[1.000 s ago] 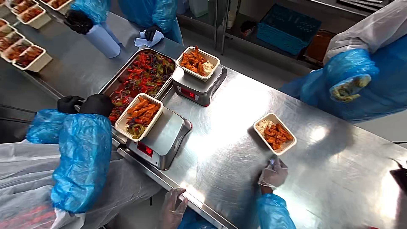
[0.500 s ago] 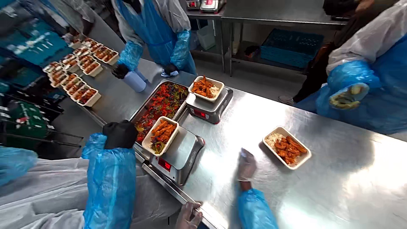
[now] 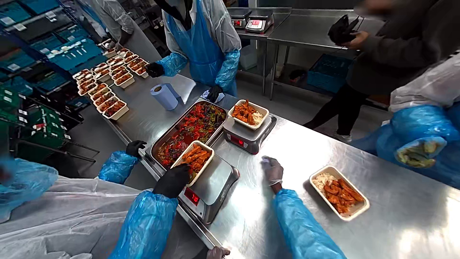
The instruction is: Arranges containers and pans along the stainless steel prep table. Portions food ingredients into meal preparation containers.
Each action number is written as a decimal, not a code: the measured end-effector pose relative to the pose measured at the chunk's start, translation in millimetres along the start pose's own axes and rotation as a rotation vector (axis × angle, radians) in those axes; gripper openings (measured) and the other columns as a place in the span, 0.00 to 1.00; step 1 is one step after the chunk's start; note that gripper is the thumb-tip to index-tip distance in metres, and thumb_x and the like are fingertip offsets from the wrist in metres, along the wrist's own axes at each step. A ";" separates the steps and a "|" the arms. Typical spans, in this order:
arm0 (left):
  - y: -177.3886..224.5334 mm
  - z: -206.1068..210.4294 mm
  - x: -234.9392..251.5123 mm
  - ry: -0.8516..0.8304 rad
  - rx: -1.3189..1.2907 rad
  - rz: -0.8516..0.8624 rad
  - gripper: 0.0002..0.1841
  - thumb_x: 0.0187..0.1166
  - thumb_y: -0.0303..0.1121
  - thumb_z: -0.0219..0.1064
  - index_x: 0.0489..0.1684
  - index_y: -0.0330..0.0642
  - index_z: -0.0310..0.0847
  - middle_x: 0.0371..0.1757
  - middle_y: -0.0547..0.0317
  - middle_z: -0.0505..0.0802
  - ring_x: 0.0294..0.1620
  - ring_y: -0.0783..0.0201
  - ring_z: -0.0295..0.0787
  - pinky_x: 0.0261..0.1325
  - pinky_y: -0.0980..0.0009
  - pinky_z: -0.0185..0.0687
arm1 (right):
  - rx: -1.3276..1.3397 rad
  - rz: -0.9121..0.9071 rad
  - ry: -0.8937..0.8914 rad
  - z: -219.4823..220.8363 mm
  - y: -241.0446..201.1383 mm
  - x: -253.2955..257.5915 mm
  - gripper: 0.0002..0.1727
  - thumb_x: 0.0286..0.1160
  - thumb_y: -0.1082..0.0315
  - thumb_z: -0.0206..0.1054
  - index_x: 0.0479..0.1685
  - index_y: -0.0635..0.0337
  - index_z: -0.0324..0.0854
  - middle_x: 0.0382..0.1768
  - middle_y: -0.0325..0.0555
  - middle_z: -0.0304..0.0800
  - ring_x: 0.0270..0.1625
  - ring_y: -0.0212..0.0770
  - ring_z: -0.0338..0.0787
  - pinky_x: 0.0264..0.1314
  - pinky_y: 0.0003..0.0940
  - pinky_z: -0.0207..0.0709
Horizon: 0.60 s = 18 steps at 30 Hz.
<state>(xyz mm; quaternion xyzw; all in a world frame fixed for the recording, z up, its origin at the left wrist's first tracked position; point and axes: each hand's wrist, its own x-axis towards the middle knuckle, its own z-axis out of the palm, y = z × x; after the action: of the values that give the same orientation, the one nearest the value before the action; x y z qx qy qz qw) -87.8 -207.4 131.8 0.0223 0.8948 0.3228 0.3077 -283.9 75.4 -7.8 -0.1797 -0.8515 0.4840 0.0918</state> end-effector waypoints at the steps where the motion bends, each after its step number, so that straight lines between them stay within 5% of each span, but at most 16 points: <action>1: -31.3 23.9 4.2 0.276 -0.253 0.236 0.18 0.65 0.21 0.72 0.46 0.10 0.82 0.46 0.15 0.87 0.49 0.29 0.85 0.64 0.47 0.78 | -0.012 0.010 0.014 -19.5 -0.7 18.8 0.15 0.83 0.64 0.66 0.64 0.52 0.87 0.57 0.56 0.93 0.57 0.61 0.92 0.59 0.69 0.81; 2: -38.5 31.9 4.9 0.354 -0.302 0.265 0.19 0.65 0.25 0.74 0.50 0.15 0.83 0.49 0.20 0.88 0.53 0.32 0.86 0.67 0.48 0.79 | -0.048 0.061 0.015 -45.1 -1.2 40.5 0.15 0.83 0.63 0.66 0.64 0.54 0.86 0.56 0.59 0.93 0.56 0.63 0.92 0.58 0.71 0.80; 4: -8.0 9.5 0.0 0.084 -0.290 -0.122 0.21 0.70 0.23 0.74 0.62 0.21 0.82 0.66 0.29 0.87 0.74 0.40 0.79 0.82 0.50 0.66 | -0.177 0.171 0.008 -102.4 12.6 88.7 0.18 0.82 0.59 0.69 0.61 0.62 0.85 0.53 0.66 0.91 0.56 0.68 0.90 0.59 0.74 0.77; 7: -88.5 73.0 6.0 0.222 -0.159 0.074 0.18 0.77 0.39 0.69 0.57 0.36 0.89 0.60 0.43 0.91 0.69 0.46 0.82 0.81 0.50 0.69 | -0.449 0.264 -0.051 -178.2 64.5 151.0 0.21 0.78 0.56 0.72 0.55 0.67 0.86 0.53 0.73 0.89 0.60 0.73 0.87 0.63 0.77 0.74; 10: -98.0 72.7 12.1 0.187 -0.207 0.110 0.20 0.78 0.39 0.69 0.60 0.35 0.87 0.62 0.41 0.90 0.71 0.44 0.80 0.83 0.48 0.65 | -0.585 0.408 -0.062 -214.4 104.9 174.2 0.18 0.78 0.59 0.71 0.54 0.66 0.87 0.54 0.74 0.88 0.63 0.75 0.85 0.64 0.77 0.71; 13: -8.3 2.9 15.1 0.175 -0.298 0.055 0.18 0.65 0.23 0.72 0.49 0.16 0.85 0.50 0.20 0.90 0.54 0.27 0.85 0.66 0.39 0.74 | -0.636 0.407 -0.122 -209.1 115.3 189.6 0.16 0.79 0.59 0.71 0.52 0.64 0.88 0.53 0.72 0.89 0.62 0.73 0.86 0.64 0.76 0.72; 16: 168.3 -113.4 0.6 -0.001 -0.196 -0.325 0.18 0.66 0.18 0.74 0.55 0.20 0.84 0.56 0.27 0.90 0.58 0.37 0.86 0.67 0.53 0.76 | -0.699 0.320 -0.269 -186.1 98.7 183.1 0.20 0.81 0.54 0.67 0.51 0.65 0.88 0.53 0.71 0.90 0.62 0.71 0.87 0.64 0.75 0.73; 18: 173.7 -112.4 -14.3 0.044 -0.234 -0.203 0.15 0.65 0.15 0.71 0.50 0.17 0.86 0.49 0.24 0.91 0.52 0.35 0.88 0.63 0.53 0.80 | -0.724 0.241 -0.348 -156.6 78.5 169.1 0.20 0.80 0.53 0.68 0.47 0.64 0.89 0.50 0.69 0.91 0.58 0.70 0.89 0.59 0.75 0.76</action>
<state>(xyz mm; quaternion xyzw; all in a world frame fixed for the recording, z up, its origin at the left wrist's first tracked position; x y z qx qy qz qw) -167.3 -136.9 309.9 -0.1113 0.8552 0.3924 0.3197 -370.4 302.8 2.5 -0.2140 -0.9424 0.1837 -0.1799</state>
